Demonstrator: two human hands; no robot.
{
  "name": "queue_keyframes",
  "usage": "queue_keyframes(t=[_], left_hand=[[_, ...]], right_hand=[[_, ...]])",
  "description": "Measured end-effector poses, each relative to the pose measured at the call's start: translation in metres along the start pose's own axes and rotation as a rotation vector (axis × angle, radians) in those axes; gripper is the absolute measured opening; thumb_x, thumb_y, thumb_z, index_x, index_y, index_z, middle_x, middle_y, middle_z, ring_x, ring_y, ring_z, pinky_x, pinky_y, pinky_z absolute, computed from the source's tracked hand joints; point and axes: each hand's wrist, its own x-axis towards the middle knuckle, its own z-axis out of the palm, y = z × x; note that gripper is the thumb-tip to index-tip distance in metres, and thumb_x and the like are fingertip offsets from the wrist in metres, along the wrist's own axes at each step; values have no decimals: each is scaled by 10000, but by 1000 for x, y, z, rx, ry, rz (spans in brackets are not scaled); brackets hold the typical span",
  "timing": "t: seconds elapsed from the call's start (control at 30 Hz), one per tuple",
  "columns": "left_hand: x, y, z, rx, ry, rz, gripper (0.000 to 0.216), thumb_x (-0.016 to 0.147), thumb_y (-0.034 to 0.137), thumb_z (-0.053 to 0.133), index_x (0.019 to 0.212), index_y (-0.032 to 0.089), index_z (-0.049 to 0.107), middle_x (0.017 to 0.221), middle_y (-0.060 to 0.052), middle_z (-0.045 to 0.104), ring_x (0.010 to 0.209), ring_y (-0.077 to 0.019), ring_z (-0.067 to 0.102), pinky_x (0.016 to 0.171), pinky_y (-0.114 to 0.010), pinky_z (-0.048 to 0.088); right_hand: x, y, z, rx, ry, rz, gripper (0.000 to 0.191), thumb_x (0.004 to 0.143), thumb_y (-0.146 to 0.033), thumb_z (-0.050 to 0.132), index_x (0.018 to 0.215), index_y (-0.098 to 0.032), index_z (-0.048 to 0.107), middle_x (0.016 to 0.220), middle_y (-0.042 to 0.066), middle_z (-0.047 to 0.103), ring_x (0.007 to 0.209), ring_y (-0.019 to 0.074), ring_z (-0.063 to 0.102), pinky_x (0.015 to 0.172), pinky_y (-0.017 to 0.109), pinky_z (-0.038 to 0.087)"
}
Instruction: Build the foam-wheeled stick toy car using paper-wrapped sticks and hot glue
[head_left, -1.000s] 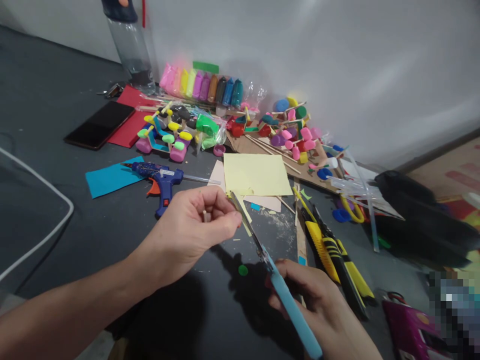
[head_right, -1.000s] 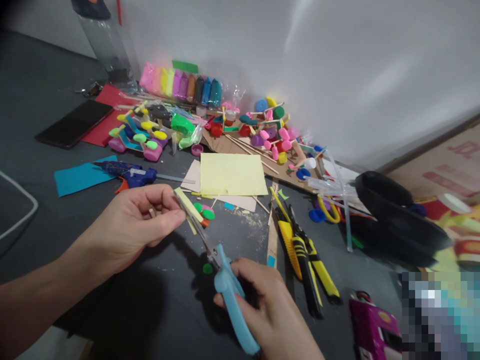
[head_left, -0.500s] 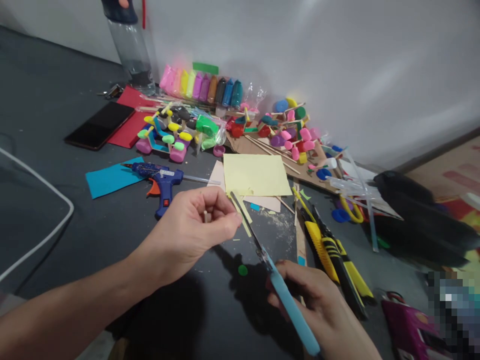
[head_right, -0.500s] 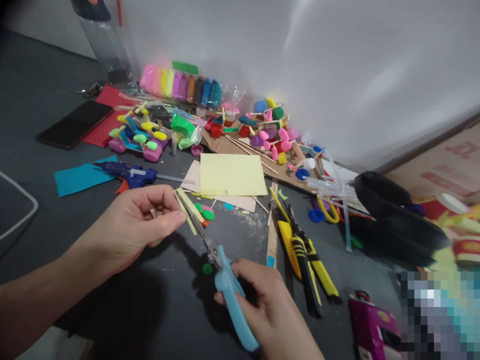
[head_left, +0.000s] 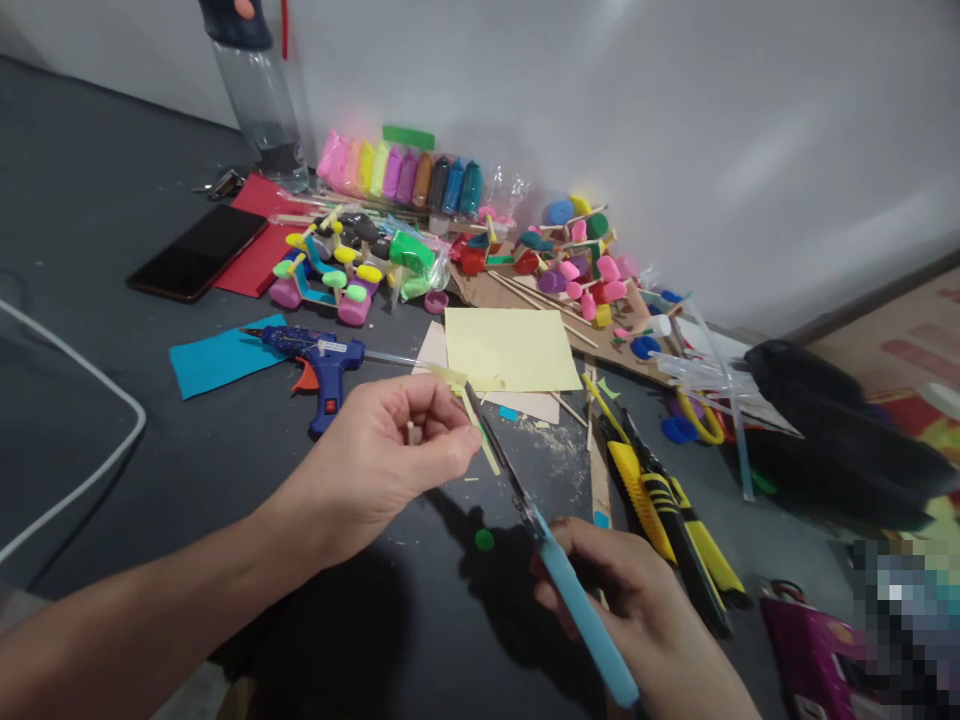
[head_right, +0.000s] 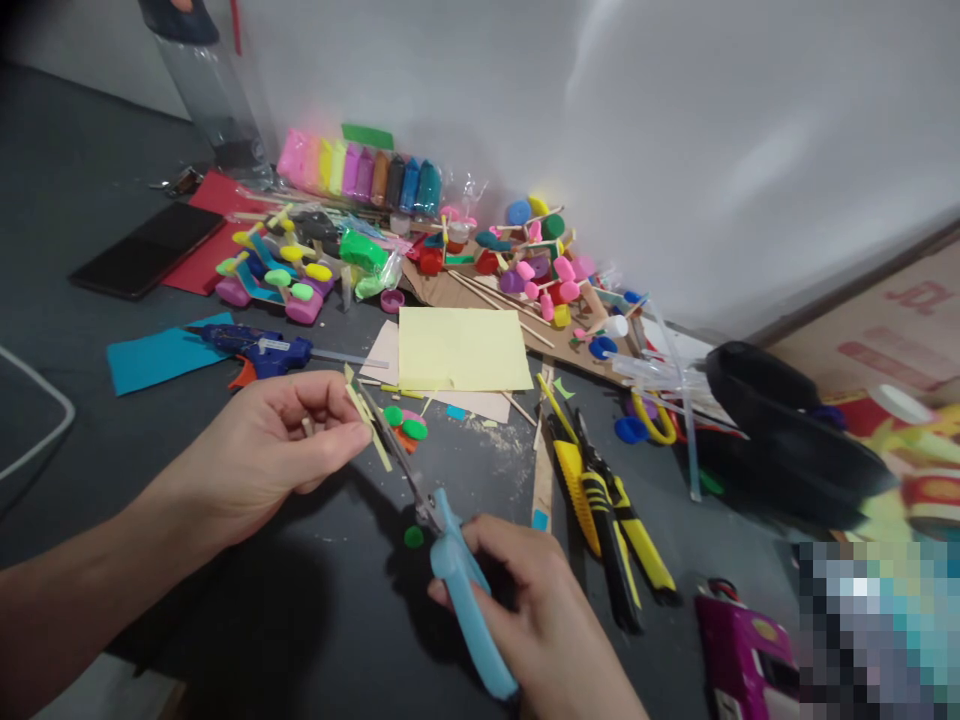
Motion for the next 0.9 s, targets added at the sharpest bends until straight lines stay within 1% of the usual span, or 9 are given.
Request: queue_keyframes(t=[0.13, 0.2, 0.27, 0.37, 0.43, 0.63, 0.73, 0.8, 0.9], left_hand=[[2, -1, -2, -18, -21, -13, 144, 771, 160, 687, 650, 186, 614, 518, 93, 411, 445, -45, 275, 417, -209, 173], [4, -1, -2, -35, -61, -25, 140, 795, 181, 675, 668, 186, 617, 525, 94, 402, 443, -45, 259, 418, -208, 180], [5, -2, -2, -56, -119, -53, 149, 809, 191, 660, 674, 185, 597, 533, 97, 392, 442, -42, 239, 418, -207, 175], [3, -1, -1, -89, -248, -128, 161, 814, 203, 641, 676, 188, 559, 530, 99, 373, 450, -45, 223, 423, -214, 150], [0, -1, 0, -108, -353, -186, 162, 811, 201, 621, 669, 189, 544, 525, 97, 360, 458, -50, 219, 428, -224, 138], [-8, -11, 4, -107, -552, -276, 104, 789, 153, 597, 693, 182, 569, 584, 84, 382, 507, -61, 224, 458, -243, 150], [-8, -15, 8, -56, -601, -263, 111, 800, 152, 589, 694, 178, 571, 578, 87, 373, 515, -67, 222, 470, -256, 153], [-8, -17, 11, -16, -634, -242, 121, 797, 139, 582, 683, 175, 565, 586, 84, 378, 535, -72, 234, 485, -261, 164], [-9, -17, 14, 45, -650, -252, 138, 800, 127, 571, 674, 175, 544, 616, 81, 387, 574, -81, 242, 512, -261, 183]], right_hand=[[0, 5, 1, 75, -3, 85, 261, 842, -413, 729, 714, -200, 649, 641, -26, 606, 568, 128, 528, 515, 222, 412], [3, 9, -2, 40, 55, 84, 266, 868, -434, 693, 746, -199, 663, 663, -14, 632, 597, 144, 563, 547, 235, 438], [7, 16, -6, -97, 184, 73, 270, 901, -448, 639, 821, -196, 693, 723, 13, 689, 661, 178, 628, 603, 258, 473], [17, 30, -11, -466, 414, 64, 301, 923, -451, 576, 919, -184, 715, 821, 74, 758, 715, 238, 697, 633, 305, 489], [22, 38, -13, -647, 488, 68, 303, 927, -433, 563, 924, -173, 718, 828, 112, 765, 711, 276, 707, 622, 337, 477], [22, 34, -10, -749, 614, 40, 274, 953, -350, 560, 941, -140, 736, 968, 183, 735, 889, 346, 701, 770, 438, 510], [15, 14, -6, -479, 623, -195, 236, 988, -333, 565, 1035, -169, 727, 1051, 132, 736, 966, 267, 698, 870, 386, 528], [11, 0, -2, -104, 435, -367, 189, 976, -280, 615, 1132, -214, 700, 1033, 65, 743, 905, 194, 706, 817, 303, 550], [10, -13, 5, 134, 284, -410, 68, 925, -174, 689, 942, -233, 718, 841, -17, 721, 760, 130, 674, 720, 226, 521]])
